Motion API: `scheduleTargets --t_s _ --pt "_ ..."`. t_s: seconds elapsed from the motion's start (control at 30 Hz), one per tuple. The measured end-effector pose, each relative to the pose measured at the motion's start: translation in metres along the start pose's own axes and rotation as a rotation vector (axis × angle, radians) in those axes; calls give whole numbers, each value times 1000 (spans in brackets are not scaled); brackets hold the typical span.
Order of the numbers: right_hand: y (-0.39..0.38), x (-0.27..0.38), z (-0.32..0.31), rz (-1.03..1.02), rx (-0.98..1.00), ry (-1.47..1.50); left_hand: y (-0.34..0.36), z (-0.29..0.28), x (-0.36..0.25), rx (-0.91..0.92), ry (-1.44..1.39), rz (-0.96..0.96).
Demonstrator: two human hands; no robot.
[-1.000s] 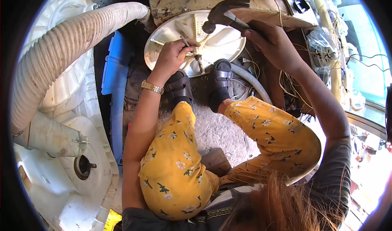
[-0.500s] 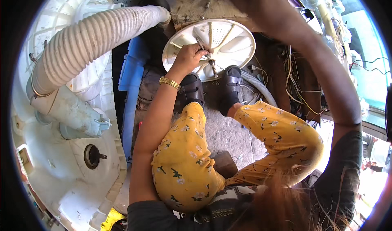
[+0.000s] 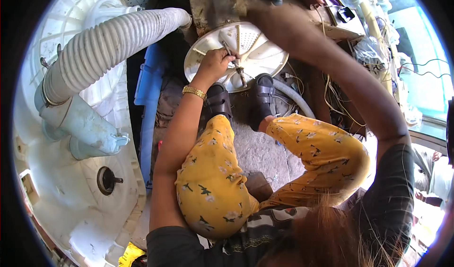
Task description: The person uses an angle grinder to remove a central component from a washing machine pulsator, then uses a hammer and a punch to drive a shaft out of the plastic disc.
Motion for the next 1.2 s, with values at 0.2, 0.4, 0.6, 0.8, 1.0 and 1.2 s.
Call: scheduleTargets --t_s 0.2,0.4,0.6,0.8,1.0,1.2 --pt "-13 0 -9 -134 -392 246 5 0 -6 -22 0 54" --pt "-6 -4 22 -80 -110 148 5 8 -4 -13 13 34" --pt "12 -16 0 -167 -176 54 4 3 -8 -15 22 58" --pt "-18 -24 15 78 -69 345 10 7 -8 41 6 39" --pt "-160 -70 162 302 -20 494 -5 8 -15 -5 -73 47" --pt "-301 -48 328 540 167 594 -22 0 -13 -173 -220 45"
Point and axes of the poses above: each hand's wrist, its own y-axis towards the middle knuckle, its own z-axis out of the palm, x = y × z, the point moved 1 cm from there along y, towards the middle knuckle, and after that the axes turned 8 degrees about -z, right-handed, at the moved point
